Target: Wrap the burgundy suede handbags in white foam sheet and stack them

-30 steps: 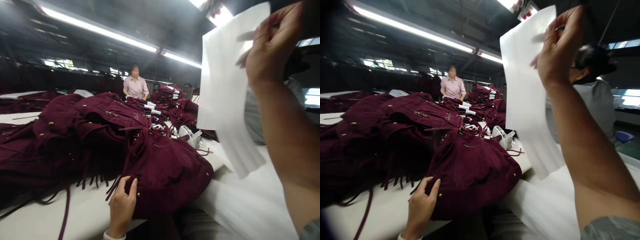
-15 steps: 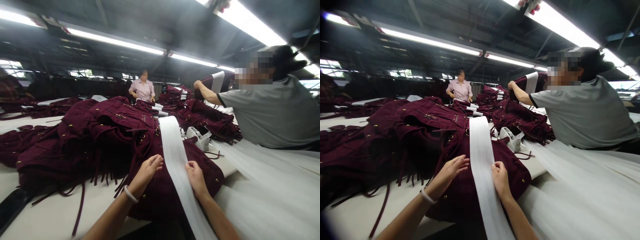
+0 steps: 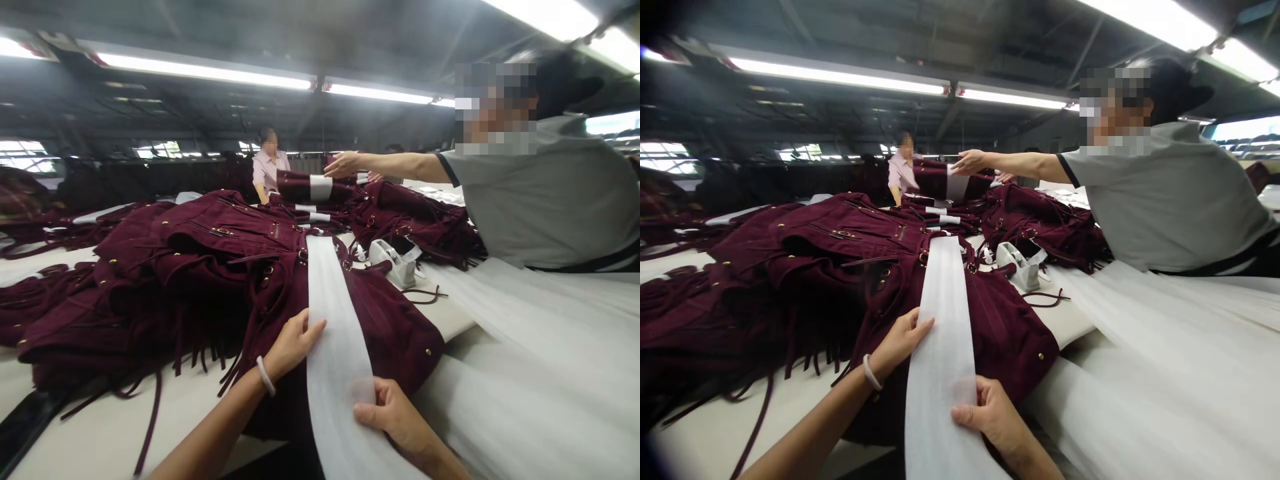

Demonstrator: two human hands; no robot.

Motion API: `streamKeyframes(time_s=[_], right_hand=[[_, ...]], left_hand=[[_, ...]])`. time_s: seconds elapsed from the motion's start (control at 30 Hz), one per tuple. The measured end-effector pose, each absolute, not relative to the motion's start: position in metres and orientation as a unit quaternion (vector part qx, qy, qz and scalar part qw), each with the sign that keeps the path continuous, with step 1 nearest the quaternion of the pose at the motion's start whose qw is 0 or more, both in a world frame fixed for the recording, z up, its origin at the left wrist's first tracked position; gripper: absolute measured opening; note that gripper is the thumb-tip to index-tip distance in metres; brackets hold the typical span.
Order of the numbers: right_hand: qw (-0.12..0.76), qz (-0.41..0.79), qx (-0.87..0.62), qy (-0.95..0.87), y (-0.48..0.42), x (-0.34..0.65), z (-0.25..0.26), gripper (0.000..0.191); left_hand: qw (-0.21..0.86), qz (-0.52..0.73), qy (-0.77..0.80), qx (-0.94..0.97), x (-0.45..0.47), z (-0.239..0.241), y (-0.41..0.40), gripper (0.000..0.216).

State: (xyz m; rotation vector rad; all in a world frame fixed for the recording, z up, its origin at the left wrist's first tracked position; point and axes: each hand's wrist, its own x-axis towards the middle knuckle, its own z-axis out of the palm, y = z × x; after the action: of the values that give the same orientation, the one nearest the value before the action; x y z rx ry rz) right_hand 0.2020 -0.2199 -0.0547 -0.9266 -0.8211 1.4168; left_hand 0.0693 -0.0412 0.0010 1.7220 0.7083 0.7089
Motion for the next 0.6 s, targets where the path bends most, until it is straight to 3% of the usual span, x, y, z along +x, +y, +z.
streamKeyframes(time_s=[0.13, 0.23, 0.4, 0.53, 0.6], right_hand=[[0.623, 0.561, -0.434, -0.330, -0.235, 0.207, -0.072, 0.039], [0.651, 0.529, -0.460, -0.290, -0.241, 0.214, -0.081, 0.039], [0.687, 0.495, -0.498, -0.189, -0.261, 0.229, -0.073, 0.049], [0.716, 0.413, -0.549, -0.122, -0.296, 0.249, -0.054, 0.060], [0.725, 0.373, -0.570, -0.104, -0.316, 0.258, -0.043, 0.076]], left_hand=[[0.326, 0.223, 0.247, 0.885, 0.040, -0.003, -0.077, 0.051], [0.246, 0.209, 0.255, 0.912, 0.020, -0.014, -0.105, 0.069], [0.189, 0.204, 0.240, 0.930, 0.008, -0.015, -0.124, 0.076], [0.027, 0.146, 0.174, 0.974, 0.018, -0.033, -0.127, 0.114], [-0.061, 0.139, 0.163, 0.975, 0.027, -0.054, -0.129, 0.105]])
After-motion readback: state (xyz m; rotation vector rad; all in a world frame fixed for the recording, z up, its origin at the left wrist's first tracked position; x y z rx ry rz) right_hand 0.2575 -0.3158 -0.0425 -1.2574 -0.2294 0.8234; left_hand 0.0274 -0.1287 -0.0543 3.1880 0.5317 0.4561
